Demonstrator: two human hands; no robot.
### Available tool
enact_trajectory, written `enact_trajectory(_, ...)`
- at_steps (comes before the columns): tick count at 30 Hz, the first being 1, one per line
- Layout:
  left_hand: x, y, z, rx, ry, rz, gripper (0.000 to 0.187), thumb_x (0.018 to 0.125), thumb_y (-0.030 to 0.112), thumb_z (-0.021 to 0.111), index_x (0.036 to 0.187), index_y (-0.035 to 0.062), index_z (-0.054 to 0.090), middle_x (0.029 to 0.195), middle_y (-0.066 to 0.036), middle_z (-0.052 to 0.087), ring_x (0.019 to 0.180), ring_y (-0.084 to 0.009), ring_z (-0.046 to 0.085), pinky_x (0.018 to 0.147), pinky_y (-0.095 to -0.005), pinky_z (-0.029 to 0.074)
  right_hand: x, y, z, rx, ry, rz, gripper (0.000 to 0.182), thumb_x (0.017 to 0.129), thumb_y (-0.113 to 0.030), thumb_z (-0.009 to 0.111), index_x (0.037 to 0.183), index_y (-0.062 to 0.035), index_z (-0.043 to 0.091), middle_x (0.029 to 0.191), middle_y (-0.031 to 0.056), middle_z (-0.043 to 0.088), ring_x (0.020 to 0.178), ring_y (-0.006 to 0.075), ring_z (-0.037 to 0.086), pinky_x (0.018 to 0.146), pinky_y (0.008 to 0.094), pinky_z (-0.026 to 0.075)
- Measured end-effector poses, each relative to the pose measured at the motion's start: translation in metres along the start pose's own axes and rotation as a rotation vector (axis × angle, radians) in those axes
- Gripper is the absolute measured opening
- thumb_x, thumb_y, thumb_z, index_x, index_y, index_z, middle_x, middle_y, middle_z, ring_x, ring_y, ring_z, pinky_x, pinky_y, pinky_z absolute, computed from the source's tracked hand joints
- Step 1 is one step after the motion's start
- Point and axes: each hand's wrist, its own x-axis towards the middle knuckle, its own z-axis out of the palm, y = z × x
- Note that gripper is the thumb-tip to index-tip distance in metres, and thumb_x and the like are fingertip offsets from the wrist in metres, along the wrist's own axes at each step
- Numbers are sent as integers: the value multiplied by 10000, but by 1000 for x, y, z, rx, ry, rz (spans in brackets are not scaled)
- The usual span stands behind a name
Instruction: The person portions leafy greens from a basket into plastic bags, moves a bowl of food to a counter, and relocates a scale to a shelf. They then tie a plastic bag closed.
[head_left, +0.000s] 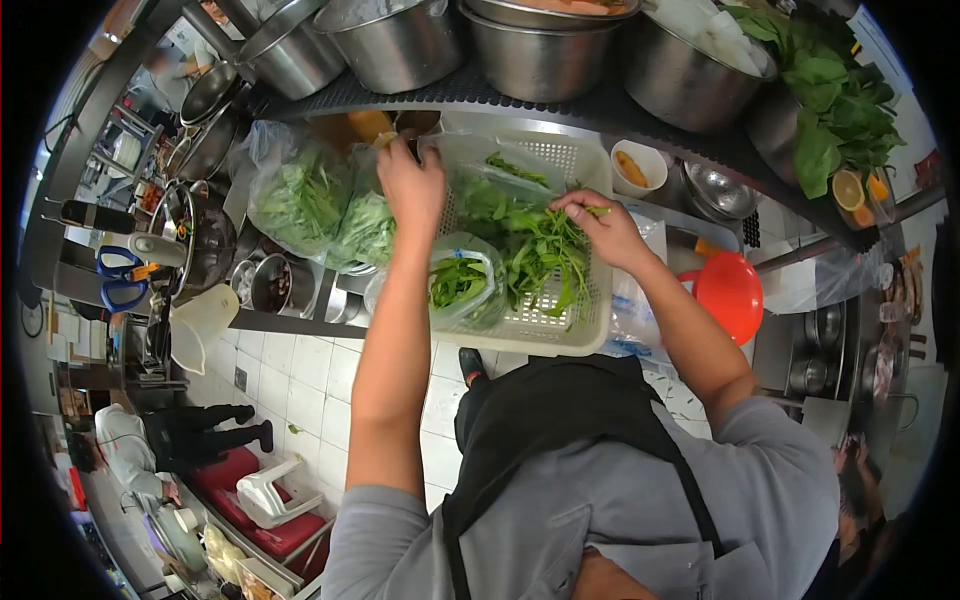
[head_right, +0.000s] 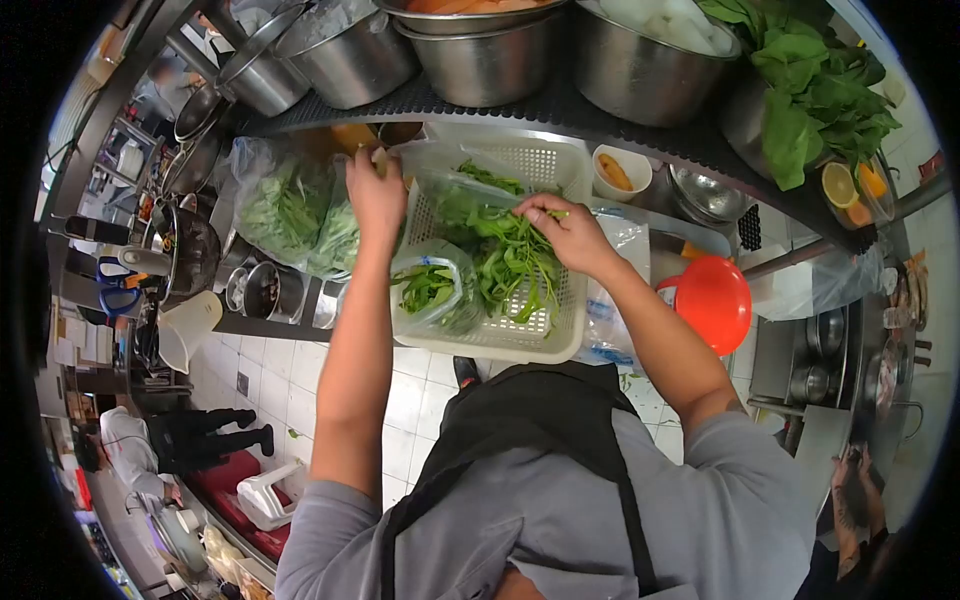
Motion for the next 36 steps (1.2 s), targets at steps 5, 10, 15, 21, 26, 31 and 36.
enact_trajectory(5,-98,66,-6,-71,-509,155,699,836,404,687,1318,-62,486,1255,-301,558,1147,-416,564,984,-427,436,8,7,-2,94,57,61,221,1006,-203,505,1056,-19,617,1044,63,671,998,140,587,939,294,435)
enact_trajectory(10,-143,44,41,-308,-617,-26,539,873,359,653,1264,3,547,1139,-276,625,1064,-414,609,908,-434,467,4,21,4,226,71,135,289,1017,-231,471,1153,-8,595,1079,93,681,1032,168,605,943,313,438)
enact_trajectory(15,-143,27,53,-371,-712,-183,295,943,264,570,1120,36,631,979,-206,679,917,-370,641,817,-406,479,-2,15,-10,-71,-19,172,406,1047,-298,400,1275,11,531,1138,110,670,1076,193,603,980,312,427)
enact_trajectory(21,-149,14,58,-424,-499,-116,246,964,216,523,1106,54,640,1033,-205,654,966,-383,615,861,-409,470,-25,14,-1,-474,95,-65,306,998,-248,486,1098,-7,645,1062,184,663,988,296,631,879,345,469)
enact_trajectory(26,-145,4,58,-510,-526,-199,262,964,210,513,1125,42,635,1043,-171,667,964,-321,621,877,-371,458,-44,-4,9,-141,231,67,285,996,-206,482,1073,11,650,1045,150,665,960,291,628,869,350,473)
enact_trajectory(31,-127,7,67,-708,-712,-232,334,971,256,496,1146,-1,617,1062,-173,670,986,-285,617,897,-363,443,-35,37,33,-355,135,35,568,901,-369,639,1321,-10,506,1130,208,618,1116,365,582,978,399,443)
enact_trajectory(36,-103,13,82,-611,-853,-269,538,987,318,500,1410,-8,430,1356,-182,517,1231,-249,496,1033,-328,375,3,44,28,-247,-38,131,589,854,-309,681,1329,-10,500,1207,230,617,1102,353,600,978,392,446)
